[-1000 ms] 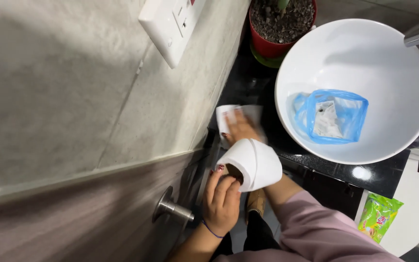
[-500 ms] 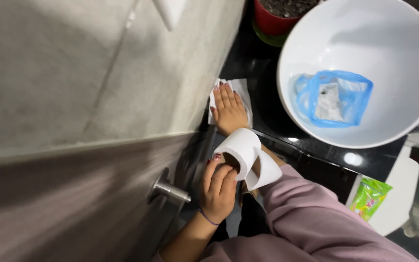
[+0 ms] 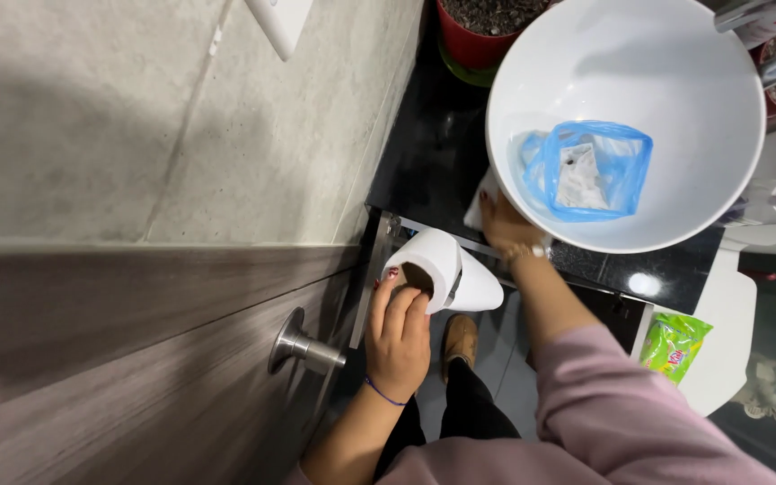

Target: The person cleans the bathroom sink countertop and the cabinet under the sink using a spray bottle and wipes. They wipe the countertop, the cabinet interior, and the cabinet door, then place toilet paper rolls and a pack of wipes on the countertop.

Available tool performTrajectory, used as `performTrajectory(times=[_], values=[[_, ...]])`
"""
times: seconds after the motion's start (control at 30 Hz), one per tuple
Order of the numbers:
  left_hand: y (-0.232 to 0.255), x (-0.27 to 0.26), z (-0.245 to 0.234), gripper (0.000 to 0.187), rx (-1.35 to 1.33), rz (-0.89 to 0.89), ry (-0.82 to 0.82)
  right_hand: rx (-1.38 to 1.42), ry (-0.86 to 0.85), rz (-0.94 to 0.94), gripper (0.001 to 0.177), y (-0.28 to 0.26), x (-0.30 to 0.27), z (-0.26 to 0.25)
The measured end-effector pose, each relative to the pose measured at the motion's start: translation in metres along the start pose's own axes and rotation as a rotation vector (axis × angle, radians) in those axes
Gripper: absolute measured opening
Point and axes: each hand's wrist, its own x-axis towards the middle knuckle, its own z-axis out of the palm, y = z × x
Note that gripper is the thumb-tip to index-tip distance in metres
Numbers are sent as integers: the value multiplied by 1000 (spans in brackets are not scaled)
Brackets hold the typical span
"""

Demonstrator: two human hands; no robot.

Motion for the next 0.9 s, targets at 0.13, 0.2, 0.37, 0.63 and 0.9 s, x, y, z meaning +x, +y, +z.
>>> performTrajectory(times=[0.13,0.2,0.37,0.63,0.9], values=[[-4,-14,3,22,5,-27,-12,283,-206,198,68,-24,47,11],[-7,-22,6,22,-19,-63,-37,408,52,128,70,-38,67,22],[-14,-24,12,23,-24,-92,-47,205,167,-17,75,-98,102,-3],[-10,-11,36,21,8,-92,-55,172,179,-441,64,-66,63,39],[-19,42,69,20,121,-91,28,208,-26,84,35,67,-44,2]])
